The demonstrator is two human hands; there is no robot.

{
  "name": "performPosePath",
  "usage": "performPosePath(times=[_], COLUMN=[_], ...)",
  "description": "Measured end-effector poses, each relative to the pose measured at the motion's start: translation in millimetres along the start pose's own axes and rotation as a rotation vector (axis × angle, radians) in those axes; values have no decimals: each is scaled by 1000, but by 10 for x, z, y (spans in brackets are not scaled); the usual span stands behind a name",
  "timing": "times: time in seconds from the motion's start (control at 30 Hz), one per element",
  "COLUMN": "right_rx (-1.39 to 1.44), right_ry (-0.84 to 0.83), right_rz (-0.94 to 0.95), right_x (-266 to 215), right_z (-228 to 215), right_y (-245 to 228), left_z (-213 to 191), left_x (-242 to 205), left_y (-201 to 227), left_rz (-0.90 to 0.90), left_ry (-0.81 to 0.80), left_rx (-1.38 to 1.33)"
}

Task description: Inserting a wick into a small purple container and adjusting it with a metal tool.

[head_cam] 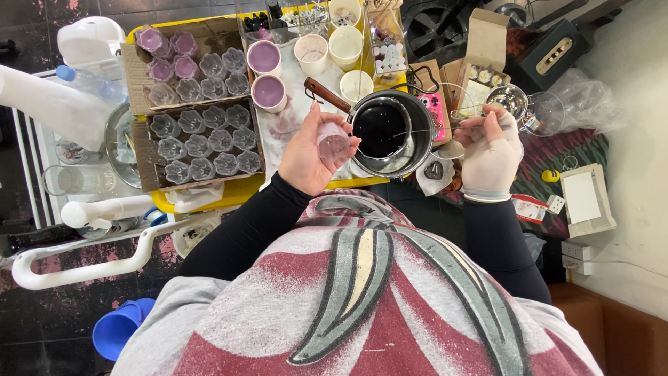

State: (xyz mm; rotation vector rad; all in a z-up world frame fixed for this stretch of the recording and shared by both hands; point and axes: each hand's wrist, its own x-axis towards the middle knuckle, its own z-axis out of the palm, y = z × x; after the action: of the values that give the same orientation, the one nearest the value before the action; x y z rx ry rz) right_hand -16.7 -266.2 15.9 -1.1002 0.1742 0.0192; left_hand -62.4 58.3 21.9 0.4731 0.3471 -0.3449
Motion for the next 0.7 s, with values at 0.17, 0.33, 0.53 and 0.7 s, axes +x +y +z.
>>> performPosePath(times=[0.17, 0.33, 0.53, 0.7], right_rx=[7, 218, 25, -110], right_ry=[-31, 51, 47, 13], right_rz=[49, 247, -19, -50], right_x=[37, 81, 41, 43], right_z=[6, -33, -89, 55], right_y=[11, 29, 58, 8], left_z=[-4, -33, -38, -42], left_x=[11, 17, 15, 45], left_y=[-4, -18, 6, 20], left_rz=[7, -6, -21, -24], left_ry=[23, 14, 48, 50], left_rx=[14, 0, -5, 10])
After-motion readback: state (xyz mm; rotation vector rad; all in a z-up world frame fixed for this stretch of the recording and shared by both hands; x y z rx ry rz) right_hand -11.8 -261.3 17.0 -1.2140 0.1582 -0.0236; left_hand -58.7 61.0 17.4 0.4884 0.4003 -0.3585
